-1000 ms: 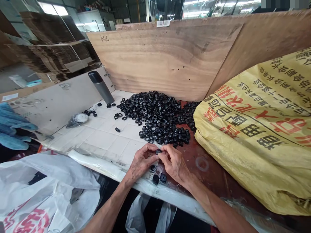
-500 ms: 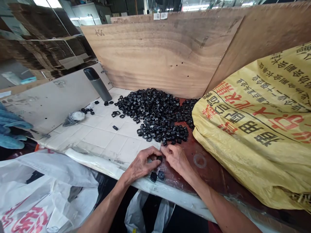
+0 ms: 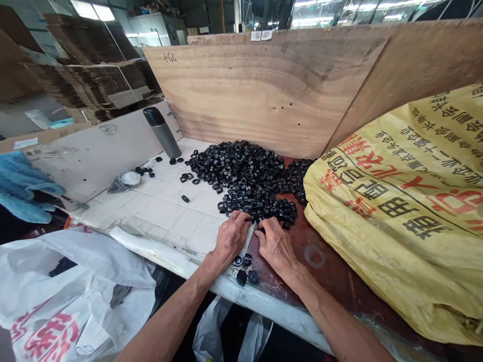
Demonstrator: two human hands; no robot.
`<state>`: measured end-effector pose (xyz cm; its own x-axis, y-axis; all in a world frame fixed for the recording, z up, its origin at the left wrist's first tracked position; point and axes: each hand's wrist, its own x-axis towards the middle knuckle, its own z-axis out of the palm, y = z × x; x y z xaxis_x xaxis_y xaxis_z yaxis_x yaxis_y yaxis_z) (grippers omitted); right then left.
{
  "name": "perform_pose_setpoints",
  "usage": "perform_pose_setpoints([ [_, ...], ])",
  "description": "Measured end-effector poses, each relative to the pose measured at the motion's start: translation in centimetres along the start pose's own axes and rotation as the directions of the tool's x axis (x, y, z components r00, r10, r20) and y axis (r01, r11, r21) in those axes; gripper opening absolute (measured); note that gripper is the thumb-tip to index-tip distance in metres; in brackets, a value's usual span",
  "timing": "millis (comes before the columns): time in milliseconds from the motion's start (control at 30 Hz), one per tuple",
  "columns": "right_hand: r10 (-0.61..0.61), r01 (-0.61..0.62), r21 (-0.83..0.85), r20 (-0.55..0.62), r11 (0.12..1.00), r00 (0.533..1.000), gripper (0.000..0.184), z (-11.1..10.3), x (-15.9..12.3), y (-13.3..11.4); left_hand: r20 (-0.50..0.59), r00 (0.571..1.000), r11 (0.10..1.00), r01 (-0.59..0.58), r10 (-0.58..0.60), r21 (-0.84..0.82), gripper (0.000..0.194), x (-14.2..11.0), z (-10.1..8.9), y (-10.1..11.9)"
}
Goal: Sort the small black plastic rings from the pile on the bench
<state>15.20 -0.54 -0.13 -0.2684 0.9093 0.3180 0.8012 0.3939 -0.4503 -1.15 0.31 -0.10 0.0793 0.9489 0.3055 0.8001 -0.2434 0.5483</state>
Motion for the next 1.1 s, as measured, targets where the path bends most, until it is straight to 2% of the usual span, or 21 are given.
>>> perform_pose_setpoints([
  [167,-0.022,0.021,0.07,0.009,0.997,1.0,0.012,-0.7,-0.1,0.4,0.021,0.998,0.994,0.068,-0.067,-0.081,0.007,-0.4,-0.5,0.4],
  [300,-0.052,0.049,0.083,0.035,0.995,0.998,0.016,-1.5,0.0,0.6,-0.039,0.997,0.978,0.064,-0.073,-0.199,0.014,-1.2,-1.7,0.3],
  [367,-0.049,0.046,0.091,0.033,0.995,0.998,0.014,-1.7,0.2,0.8,-0.06,0.992,0.962,0.094,-0.113,-0.258,0.014,-1.6,-2.2,0.2],
  [433,-0.028,0.026,0.095,0.018,0.995,0.999,0.01,-1.9,0.3,1.0,-0.042,0.988,0.948,0.13,-0.148,-0.289,0.016,-1.8,-2.5,0.1],
  [500,-0.003,0.003,0.109,0.002,0.994,1.0,0.007,-2.0,0.4,1.0,-0.009,0.992,0.954,0.122,-0.129,-0.275,0.027,-1.9,-2.4,-0.1],
  [567,0.026,-0.026,0.173,0.0,0.985,1.0,0.008,-2.2,0.5,0.9,0.019,0.997,0.968,0.075,-0.073,-0.241,0.037,-1.9,-2.1,-0.2],
  [633,0.077,-0.079,0.288,0.019,0.954,0.997,0.008,-2.4,0.6,0.5,0.04,0.999,0.975,0.041,-0.033,-0.22,0.036,-1.7,-1.9,-0.4],
  [700,0.143,-0.162,0.422,0.077,0.892,0.987,0.006,-2.8,0.7,0.1,0.049,0.998,0.968,0.045,-0.034,-0.246,0.03,-1.6,-1.7,-0.5],
  [767,0.192,-0.234,0.529,0.134,0.816,0.972,0.012,-3.1,0.9,-0.4,0.046,0.998,0.942,0.063,-0.051,-0.329,0.028,-1.6,-1.8,-0.5],
  [867,0.201,-0.271,0.632,0.182,0.726,0.962,0.024,-3.4,1.1,-0.9,0.064,0.994,0.85,0.105,-0.084,-0.517,0.026,-1.5,-2.3,-0.1],
  [933,0.198,-0.28,0.673,0.199,0.684,0.96,0.024,-3.3,1.1,-1.0,0.148,0.981,0.702,0.193,-0.125,-0.686,0.026,-1.6,-2.7,0.3],
  [1033,0.203,-0.261,0.712,0.167,0.652,0.965,0.021,-2.9,1.0,-1.0,0.308,0.939,0.396,0.344,-0.153,-0.851,0.032,-1.5,-3.2,0.9],
  [1100,0.199,-0.24,0.72,0.143,0.651,0.969,0.021,-2.6,0.8,-1.1,0.343,0.928,0.325,0.373,-0.148,-0.869,0.034,-1.5,-3.5,1.0],
])
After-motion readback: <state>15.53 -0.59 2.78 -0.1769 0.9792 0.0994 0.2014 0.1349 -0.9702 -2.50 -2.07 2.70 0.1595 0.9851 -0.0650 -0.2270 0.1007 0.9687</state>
